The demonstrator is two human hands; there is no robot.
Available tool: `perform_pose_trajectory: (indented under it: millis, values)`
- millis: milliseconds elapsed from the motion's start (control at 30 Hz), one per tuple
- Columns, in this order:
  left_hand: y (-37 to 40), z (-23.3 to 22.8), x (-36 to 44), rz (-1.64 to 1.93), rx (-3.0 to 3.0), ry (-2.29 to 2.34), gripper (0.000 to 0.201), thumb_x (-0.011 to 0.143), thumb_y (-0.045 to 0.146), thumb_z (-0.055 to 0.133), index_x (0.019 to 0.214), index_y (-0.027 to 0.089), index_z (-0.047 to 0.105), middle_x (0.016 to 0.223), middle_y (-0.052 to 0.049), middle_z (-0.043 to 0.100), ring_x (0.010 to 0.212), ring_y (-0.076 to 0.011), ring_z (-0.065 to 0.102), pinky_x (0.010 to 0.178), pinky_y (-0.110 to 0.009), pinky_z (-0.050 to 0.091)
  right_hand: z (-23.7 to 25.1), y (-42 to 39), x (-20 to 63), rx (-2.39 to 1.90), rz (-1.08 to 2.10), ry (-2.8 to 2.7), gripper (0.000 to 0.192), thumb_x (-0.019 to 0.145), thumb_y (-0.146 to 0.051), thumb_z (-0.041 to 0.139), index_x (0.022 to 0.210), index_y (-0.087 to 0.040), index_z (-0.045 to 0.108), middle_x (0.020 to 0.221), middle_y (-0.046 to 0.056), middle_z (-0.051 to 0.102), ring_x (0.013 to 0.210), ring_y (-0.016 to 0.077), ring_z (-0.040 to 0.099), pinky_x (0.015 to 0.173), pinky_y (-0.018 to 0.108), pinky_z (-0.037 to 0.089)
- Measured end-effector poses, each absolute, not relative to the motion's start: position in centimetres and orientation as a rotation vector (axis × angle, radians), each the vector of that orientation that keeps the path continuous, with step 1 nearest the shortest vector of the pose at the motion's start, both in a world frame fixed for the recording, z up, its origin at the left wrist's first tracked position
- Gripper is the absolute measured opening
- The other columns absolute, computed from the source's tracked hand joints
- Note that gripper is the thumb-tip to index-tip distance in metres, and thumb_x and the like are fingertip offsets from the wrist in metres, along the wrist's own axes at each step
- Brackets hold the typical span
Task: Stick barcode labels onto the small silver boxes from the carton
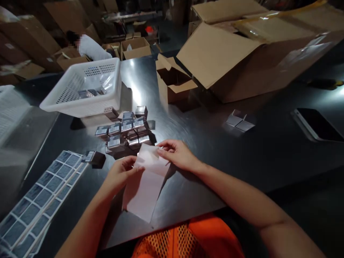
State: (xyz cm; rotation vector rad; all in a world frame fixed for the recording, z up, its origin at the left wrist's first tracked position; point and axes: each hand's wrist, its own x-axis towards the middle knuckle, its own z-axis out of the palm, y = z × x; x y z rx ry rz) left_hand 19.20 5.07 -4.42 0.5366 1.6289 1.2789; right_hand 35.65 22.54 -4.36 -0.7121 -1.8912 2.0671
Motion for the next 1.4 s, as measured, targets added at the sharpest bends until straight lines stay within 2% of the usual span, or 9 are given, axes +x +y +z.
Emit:
perform_pose_trajectory:
  millis: [233,433,633,800,933,1067,1200,1300,1400]
  values:
    - [5.1,-3.6,19.6,1.473,0.746,1.759,0.006,0.060,0.023,0.079,0.062,0.021,0.074,0.083,-0.005,0.079,0.074,-0.0185,0.071,0.062,-0.024,0.053,-2.6,23.0,36.6,-0.346,2.186,-1.918,0.054,0.085,-0.071,0.065,0.076,-0.018,0.075,0.106,0.009,0.071,0.095,0.0207,0.065,0.084,0.035,0.053]
    - [4.7,-4.0,19.5,1.591,1.119,1.885,0.007,0.069,0.021,0.076,0.067,0.026,0.079,0.089,-0.004,0.081,0.082,-0.0187,0.074,0.074,-0.028,0.058,-3.9,21.9,36.3,-0.591,2.306,-1.961,0.055,0.063,-0.033,0.090,0.112,-0.019,0.068,0.105,0.004,0.068,0.081,0.0143,0.066,0.069,0.027,0.054]
    - [4.5,-4.3,19.5,1.593,1.352,2.026,0.020,0.072,0.014,0.079,0.090,0.024,0.078,0.089,-0.001,0.081,0.081,-0.0177,0.077,0.072,-0.027,0.062,-3.0,21.7,36.6,-0.266,1.763,-2.016,0.012,0.077,-0.022,0.078,0.088,-0.021,0.075,0.091,0.003,0.073,0.092,0.0187,0.068,0.091,0.036,0.052]
    - [3.5,-4.3,19.0,1.770,2.054,2.087,0.027,0.076,-0.003,0.073,0.092,0.019,0.072,0.099,-0.004,0.080,0.097,-0.0203,0.077,0.086,-0.034,0.065,-2.3,22.7,37.1,-0.163,1.833,-1.953,0.066,0.061,-0.044,0.094,0.119,-0.026,0.068,0.143,0.010,0.055,0.133,0.0285,0.052,0.109,0.047,0.044]
    - [3.3,-4.7,19.2,1.818,2.328,2.078,0.029,0.075,-0.004,0.074,0.095,0.017,0.071,0.117,-0.008,0.077,0.111,-0.0239,0.074,0.094,-0.037,0.064,-2.8,22.2,36.8,-0.514,2.286,-1.688,0.086,0.059,-0.036,0.095,0.132,-0.027,0.051,0.124,0.007,0.063,0.100,0.0192,0.067,0.087,0.037,0.057]
    - [4.0,-5.2,19.2,2.025,1.565,1.817,0.037,0.086,0.027,0.075,0.122,0.026,0.064,0.141,-0.010,0.065,0.130,-0.0249,0.063,0.103,-0.040,0.058,-3.3,21.6,36.1,-0.683,2.232,-1.514,0.058,0.062,-0.034,0.091,0.109,-0.022,0.059,0.082,-0.004,0.065,0.069,0.0112,0.063,0.071,0.028,0.055]
    - [4.8,-4.3,19.8,1.534,0.999,1.469,0.053,0.087,0.061,0.066,0.126,0.025,0.065,0.111,-0.012,0.078,0.098,-0.0259,0.076,0.083,-0.040,0.063,-3.3,21.7,35.5,-0.772,1.981,-1.252,0.047,0.059,-0.039,0.090,0.091,-0.022,0.059,0.090,-0.002,0.068,0.073,0.0123,0.063,0.071,0.028,0.057]
    - [3.9,-1.9,21.5,1.342,0.903,1.620,0.042,0.078,0.054,0.078,0.099,0.018,0.074,0.075,-0.004,0.075,0.063,-0.0182,0.071,0.059,-0.028,0.057,-2.4,22.3,35.5,-0.807,1.890,-1.169,0.047,0.055,-0.039,0.090,0.088,-0.024,0.059,0.084,-0.003,0.065,0.073,0.0149,0.065,0.066,0.030,0.056]
    - [-0.7,0.4,22.7,1.627,0.763,1.853,0.045,0.077,0.050,0.078,0.111,0.021,0.072,0.082,-0.002,0.075,0.057,-0.0133,0.065,0.051,-0.023,0.052,-1.6,22.9,35.7,-0.865,1.825,-1.145,0.048,0.050,-0.040,0.091,0.085,-0.026,0.060,0.078,0.000,0.065,0.074,0.0197,0.067,0.061,0.033,0.054]
